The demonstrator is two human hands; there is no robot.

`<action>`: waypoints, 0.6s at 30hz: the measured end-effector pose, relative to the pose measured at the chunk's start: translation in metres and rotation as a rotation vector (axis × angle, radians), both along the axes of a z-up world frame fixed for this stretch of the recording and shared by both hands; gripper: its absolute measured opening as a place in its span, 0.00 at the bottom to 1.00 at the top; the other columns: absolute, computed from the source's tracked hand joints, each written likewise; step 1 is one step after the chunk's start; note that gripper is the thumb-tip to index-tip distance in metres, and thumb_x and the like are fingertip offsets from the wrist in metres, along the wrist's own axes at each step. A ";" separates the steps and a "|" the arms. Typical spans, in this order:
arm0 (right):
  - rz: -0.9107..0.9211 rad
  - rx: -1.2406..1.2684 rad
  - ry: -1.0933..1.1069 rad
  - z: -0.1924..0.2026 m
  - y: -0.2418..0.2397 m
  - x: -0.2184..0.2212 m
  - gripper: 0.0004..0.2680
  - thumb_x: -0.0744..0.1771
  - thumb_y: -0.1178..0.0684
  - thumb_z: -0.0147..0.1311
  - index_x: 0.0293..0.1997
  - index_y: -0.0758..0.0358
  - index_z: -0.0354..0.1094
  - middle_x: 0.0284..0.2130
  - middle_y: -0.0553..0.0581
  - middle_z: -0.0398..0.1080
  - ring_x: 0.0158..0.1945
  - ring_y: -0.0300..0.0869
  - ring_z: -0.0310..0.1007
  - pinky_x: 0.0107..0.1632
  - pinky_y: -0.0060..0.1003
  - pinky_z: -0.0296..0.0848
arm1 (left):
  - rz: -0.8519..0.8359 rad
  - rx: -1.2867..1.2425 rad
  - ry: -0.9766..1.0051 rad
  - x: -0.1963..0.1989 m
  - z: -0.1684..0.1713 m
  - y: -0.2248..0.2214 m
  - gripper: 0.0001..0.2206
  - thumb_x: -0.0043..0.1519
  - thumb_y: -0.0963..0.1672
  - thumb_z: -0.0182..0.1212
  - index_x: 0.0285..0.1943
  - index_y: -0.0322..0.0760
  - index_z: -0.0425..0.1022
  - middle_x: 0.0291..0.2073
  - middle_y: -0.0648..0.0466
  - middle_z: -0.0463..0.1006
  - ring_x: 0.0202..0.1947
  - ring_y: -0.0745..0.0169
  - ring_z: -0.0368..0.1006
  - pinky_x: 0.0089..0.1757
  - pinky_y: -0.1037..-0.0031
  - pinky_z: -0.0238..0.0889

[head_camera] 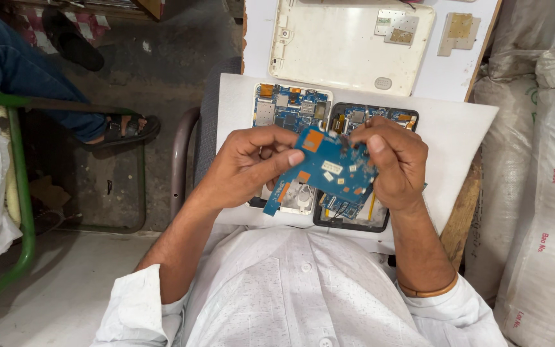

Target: The person holds a blue circuit board and uses a small screwdriver to probe and adjust components on its surface. They flip the board over to inspect both sides and continue working on different areas.

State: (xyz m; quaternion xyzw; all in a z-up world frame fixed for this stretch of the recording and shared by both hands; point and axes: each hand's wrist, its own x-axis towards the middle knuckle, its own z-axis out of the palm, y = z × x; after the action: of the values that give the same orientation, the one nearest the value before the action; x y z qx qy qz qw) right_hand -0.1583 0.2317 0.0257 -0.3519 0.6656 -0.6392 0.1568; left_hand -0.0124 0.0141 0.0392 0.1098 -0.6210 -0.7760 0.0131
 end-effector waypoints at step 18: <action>-0.078 0.118 0.106 0.001 -0.011 0.011 0.08 0.74 0.57 0.54 0.39 0.72 0.70 0.25 0.52 0.63 0.29 0.31 0.58 0.33 0.28 0.56 | 0.191 0.103 0.167 0.011 -0.030 -0.007 0.06 0.69 0.41 0.62 0.49 0.29 0.75 0.32 0.55 0.80 0.26 0.78 0.74 0.26 0.84 0.70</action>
State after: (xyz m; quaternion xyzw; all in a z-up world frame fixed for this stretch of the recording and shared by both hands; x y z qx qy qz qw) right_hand -0.1472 0.2209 0.0265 -0.3492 0.7225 -0.5850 0.1170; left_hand -0.0014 0.0073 0.0087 0.1042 -0.5637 -0.8085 0.1329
